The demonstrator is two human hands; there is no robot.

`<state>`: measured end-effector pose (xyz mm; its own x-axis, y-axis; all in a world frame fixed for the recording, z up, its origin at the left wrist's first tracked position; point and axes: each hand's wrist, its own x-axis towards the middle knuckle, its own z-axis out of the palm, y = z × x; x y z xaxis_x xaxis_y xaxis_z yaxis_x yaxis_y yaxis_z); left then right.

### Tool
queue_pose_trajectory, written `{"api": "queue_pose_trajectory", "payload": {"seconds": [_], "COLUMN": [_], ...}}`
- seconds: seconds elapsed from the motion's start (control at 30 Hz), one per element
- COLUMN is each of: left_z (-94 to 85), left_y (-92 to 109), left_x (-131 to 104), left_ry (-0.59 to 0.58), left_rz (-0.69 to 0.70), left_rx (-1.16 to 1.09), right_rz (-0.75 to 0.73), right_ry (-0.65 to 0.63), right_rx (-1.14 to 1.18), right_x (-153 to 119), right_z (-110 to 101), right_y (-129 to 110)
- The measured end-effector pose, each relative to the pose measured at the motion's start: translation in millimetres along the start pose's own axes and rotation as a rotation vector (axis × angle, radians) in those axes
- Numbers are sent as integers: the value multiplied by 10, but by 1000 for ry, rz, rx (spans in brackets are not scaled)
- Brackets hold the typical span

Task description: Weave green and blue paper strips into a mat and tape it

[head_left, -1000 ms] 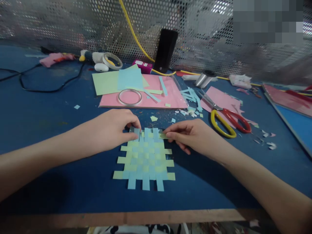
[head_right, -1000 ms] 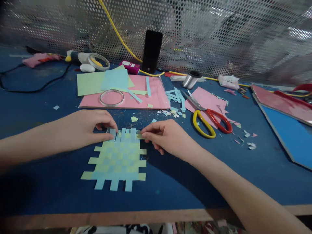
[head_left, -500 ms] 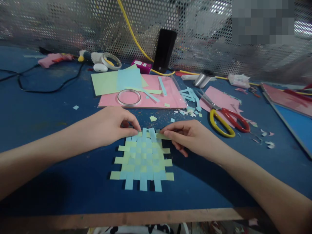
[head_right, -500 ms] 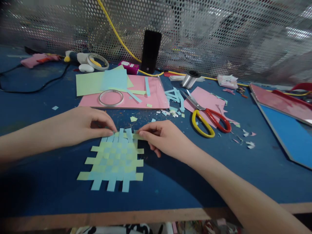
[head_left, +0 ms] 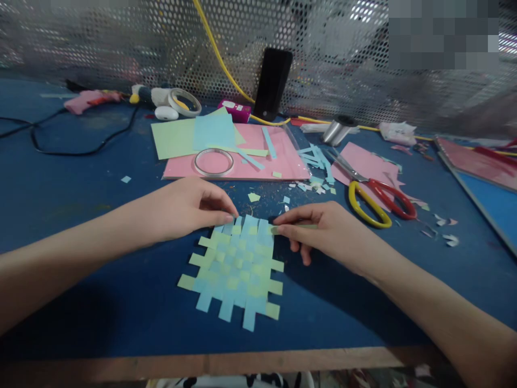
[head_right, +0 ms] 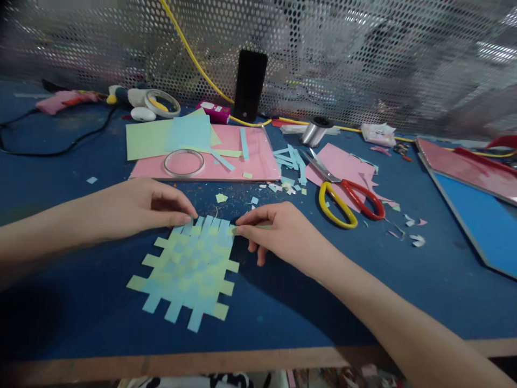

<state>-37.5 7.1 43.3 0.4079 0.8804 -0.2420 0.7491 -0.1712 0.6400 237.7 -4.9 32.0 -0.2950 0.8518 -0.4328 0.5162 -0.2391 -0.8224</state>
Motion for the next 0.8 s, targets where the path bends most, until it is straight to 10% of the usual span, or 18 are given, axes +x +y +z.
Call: {"api": "queue_pose_trajectory", "payload": {"seconds": [0.8], "left_z": [7], "left_y": [39], "left_x": [-21], "left_ry": [-16], "left_rz": [-93], "left_rx": [-187], "right_rz": [72], "right_ry": [-52], "right_rx": [381], "right_x": [26], "right_z": [-70], "right_y": [97]}}
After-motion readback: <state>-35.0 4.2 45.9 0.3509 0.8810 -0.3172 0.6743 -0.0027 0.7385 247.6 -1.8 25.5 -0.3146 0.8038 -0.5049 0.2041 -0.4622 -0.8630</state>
